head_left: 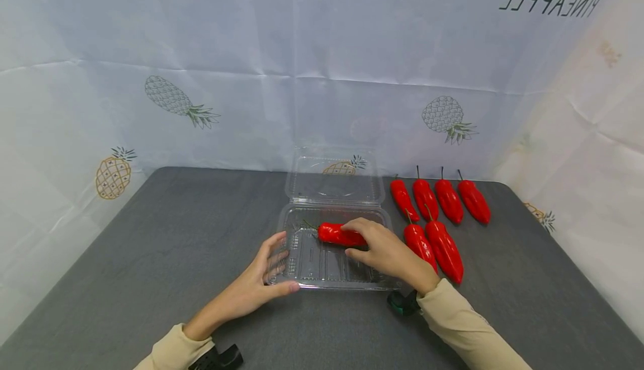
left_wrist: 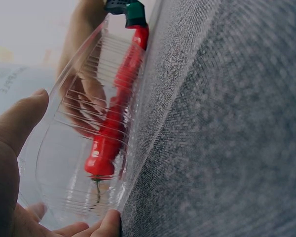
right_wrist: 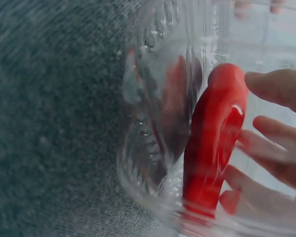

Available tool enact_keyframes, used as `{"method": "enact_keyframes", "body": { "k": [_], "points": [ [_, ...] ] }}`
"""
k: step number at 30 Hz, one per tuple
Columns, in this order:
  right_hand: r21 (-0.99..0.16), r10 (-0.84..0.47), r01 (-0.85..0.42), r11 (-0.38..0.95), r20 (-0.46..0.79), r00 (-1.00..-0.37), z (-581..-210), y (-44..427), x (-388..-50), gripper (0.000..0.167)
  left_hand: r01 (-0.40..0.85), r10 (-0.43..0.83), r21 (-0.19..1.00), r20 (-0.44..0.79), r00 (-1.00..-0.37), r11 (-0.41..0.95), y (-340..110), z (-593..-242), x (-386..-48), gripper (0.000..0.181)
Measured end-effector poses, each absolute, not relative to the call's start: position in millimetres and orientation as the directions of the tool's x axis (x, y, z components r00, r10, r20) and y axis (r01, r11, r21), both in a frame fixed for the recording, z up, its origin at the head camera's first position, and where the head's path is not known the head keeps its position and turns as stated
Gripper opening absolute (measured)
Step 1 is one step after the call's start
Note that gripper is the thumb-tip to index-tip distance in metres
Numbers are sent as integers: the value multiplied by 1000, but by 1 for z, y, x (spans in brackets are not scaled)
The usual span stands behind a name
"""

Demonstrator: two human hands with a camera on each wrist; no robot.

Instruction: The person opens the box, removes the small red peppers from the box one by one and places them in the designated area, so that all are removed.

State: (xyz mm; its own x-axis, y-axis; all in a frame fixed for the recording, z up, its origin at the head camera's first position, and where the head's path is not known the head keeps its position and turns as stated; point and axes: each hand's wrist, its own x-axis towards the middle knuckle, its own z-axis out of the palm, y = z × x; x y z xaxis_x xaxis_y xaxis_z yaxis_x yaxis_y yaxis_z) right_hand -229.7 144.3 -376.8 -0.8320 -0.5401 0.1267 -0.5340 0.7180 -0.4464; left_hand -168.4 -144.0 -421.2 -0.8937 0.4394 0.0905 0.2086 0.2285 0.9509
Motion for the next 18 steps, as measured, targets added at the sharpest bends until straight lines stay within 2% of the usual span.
{"method": "enact_keyframes", "body": {
  "k": [12, 18],
  "points": [
    [-367, -565, -569, 736, 131, -815, -380, 140, -229, 40, 199, 433, 952, 81, -898, 233, -144, -422, -169, 96],
    [-382, -568, -563, 733, 111, -816, -382, 139, -229, 36, 195, 432, 954, 81, -898, 227, -143, -421, -169, 96]
  ]
}}
